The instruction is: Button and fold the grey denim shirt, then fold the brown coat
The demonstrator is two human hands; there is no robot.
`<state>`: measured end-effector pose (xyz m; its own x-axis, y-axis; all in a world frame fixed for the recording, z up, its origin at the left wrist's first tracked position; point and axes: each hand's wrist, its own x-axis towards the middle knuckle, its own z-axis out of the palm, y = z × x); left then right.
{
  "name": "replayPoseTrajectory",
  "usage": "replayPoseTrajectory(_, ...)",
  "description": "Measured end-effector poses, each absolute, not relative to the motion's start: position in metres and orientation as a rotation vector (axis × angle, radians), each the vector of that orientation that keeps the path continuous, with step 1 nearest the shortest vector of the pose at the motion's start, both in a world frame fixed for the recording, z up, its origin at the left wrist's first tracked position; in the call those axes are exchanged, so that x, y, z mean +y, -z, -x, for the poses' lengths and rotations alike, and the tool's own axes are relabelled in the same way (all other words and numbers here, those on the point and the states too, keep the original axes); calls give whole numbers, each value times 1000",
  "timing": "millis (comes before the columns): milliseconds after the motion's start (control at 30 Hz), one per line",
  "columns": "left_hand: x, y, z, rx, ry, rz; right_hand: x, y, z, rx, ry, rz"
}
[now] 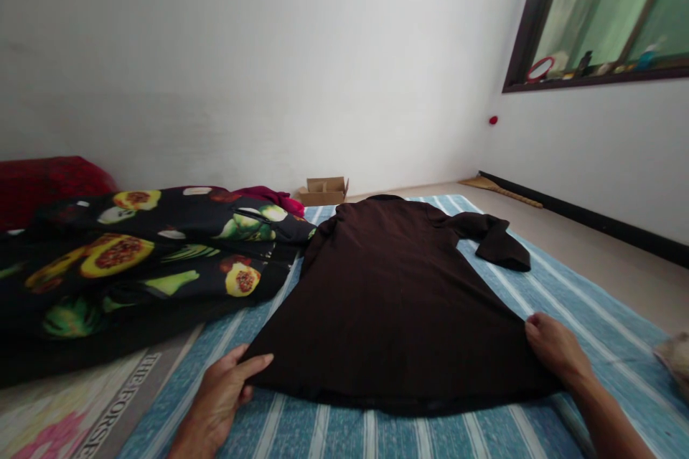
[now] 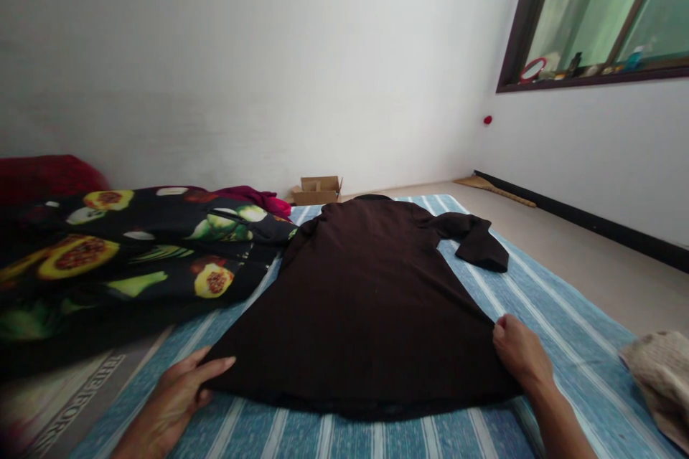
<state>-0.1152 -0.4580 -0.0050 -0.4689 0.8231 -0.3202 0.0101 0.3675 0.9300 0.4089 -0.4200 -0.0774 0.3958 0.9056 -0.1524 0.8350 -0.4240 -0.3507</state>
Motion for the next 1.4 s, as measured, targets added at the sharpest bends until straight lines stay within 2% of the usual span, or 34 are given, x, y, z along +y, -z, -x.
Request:
replayPoseTrajectory(267,-462,1,111,1879,-1159,-791,-419,85,-421,-1559,-484,2425)
replayPoseTrajectory(567,-468,-8,103,2110,-1135,-1242,-420,90,-432,-1553,-511,2419)
replayPoseTrajectory(800,-472,-6,97,1962,-1270,-1248,-420,89,-432,-1584,-453,2412)
replayPoseTrajectory(1000,-474,-5,99,2098,-1158,-1438,-419,94,-434,-1581,-416,2409)
replayPoseTrajectory(1400,-472,-3,98,2265,-1053,-1407,-418,94,-433,-1570,-431,2423)
